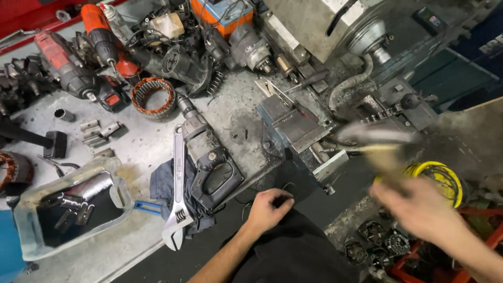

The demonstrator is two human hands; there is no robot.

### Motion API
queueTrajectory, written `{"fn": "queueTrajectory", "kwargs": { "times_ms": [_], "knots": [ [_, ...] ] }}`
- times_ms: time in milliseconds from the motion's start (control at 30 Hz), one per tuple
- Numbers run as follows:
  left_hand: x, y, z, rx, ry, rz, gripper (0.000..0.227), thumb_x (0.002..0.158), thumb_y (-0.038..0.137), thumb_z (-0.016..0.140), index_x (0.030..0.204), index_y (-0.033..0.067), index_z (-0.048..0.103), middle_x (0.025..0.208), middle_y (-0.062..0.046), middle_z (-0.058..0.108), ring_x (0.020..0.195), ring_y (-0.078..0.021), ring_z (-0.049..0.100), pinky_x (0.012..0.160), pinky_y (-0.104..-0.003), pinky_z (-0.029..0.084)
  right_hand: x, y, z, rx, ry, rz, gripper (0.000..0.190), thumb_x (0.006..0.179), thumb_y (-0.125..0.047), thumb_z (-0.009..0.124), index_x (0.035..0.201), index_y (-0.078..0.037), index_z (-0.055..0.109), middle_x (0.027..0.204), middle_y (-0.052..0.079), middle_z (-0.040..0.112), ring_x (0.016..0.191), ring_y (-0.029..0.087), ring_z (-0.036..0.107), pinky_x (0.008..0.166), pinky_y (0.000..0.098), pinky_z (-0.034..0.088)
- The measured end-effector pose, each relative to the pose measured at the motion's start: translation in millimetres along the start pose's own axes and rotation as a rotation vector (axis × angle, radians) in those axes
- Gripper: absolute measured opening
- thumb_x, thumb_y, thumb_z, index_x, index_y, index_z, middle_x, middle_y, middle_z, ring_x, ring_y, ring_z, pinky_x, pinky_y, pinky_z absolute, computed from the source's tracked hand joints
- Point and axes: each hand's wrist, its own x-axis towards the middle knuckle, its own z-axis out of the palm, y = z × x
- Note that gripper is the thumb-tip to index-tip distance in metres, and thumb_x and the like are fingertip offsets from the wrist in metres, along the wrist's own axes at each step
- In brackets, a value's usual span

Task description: The person works on a metal component clamped in a bench vise, hammering it with a ball-peen hammer, positioning it with an adjustable wrench and screwdriver, and gripping and repositioning it with locking pliers while fitting parts together by hand.

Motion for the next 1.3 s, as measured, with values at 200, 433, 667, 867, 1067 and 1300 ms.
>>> {"fn": "queueTrajectory", "kwargs": {
  "times_ms": [200,433,667,867,1067,1300],
  "knots": [
    [-6.2,-4.7,-4.0,0.017,-0.007,-0.062,0.019,0.086,0.019,0.077,0.098,0.0056,0.078,0.094,-0.010,0.077,0.085,-0.0222,0.076,0.072,-0.032,0.059,-8.0,-60.3,-39.4,-0.262,-0.285,0.260,0.044,0.094,-0.052,0.067,0.099,-0.010,0.078,0.069,0.017,0.073,0.063,0.026,0.072,0.063,0.0410,0.059],
    [-5.3,-10.0,-4.4,-0.004,0.009,-0.130,0.020,0.085,0.020,0.076,0.099,0.0061,0.078,0.093,-0.009,0.079,0.082,-0.0205,0.077,0.072,-0.032,0.059,-11.1,-15.9,4.9,0.117,0.063,0.042,0.035,0.091,-0.044,0.067,0.101,-0.011,0.073,0.080,0.009,0.074,0.073,0.021,0.068,0.068,0.0390,0.056],
    [-7.3,-17.2,-7.7,0.022,-0.008,-0.089,0.019,0.085,0.020,0.077,0.098,0.0058,0.078,0.092,-0.010,0.078,0.083,-0.0210,0.076,0.073,-0.032,0.059,-15.7,-33.2,-21.1,-0.211,-0.256,0.200,0.037,0.098,-0.041,0.070,0.109,-0.006,0.078,0.081,0.018,0.074,0.077,0.029,0.073,0.070,0.0409,0.060],
    [-2.2,-13.6,-7.4,0.006,-0.055,-0.147,0.020,0.083,0.021,0.077,0.098,0.0067,0.078,0.092,-0.009,0.078,0.082,-0.0211,0.076,0.069,-0.032,0.058,-17.7,-39.7,-26.6,0.614,0.231,-0.364,0.042,0.094,-0.042,0.069,0.112,-0.007,0.057,0.096,0.007,0.071,0.086,0.016,0.071,0.075,0.0332,0.060],
    [-7.9,-25.7,-7.4,0.019,-0.029,-0.035,0.018,0.085,0.019,0.076,0.097,0.0055,0.078,0.095,-0.010,0.079,0.088,-0.0241,0.076,0.078,-0.033,0.058,-5.1,24.8,6.2,-0.107,-0.347,0.261,0.038,0.099,-0.046,0.068,0.107,-0.010,0.076,0.084,0.021,0.075,0.071,0.030,0.069,0.062,0.0395,0.063],
    [-2.4,-17.5,2.5,0.000,-0.106,-0.033,0.019,0.085,0.020,0.076,0.098,0.0051,0.077,0.095,-0.011,0.078,0.087,-0.0261,0.076,0.077,-0.035,0.059,-5.9,-29.7,-38.1,0.338,0.102,-0.330,0.064,0.095,-0.044,0.066,0.142,-0.004,0.050,0.131,0.013,0.061,0.120,0.022,0.067,0.093,0.0389,0.055]
  ]
}}
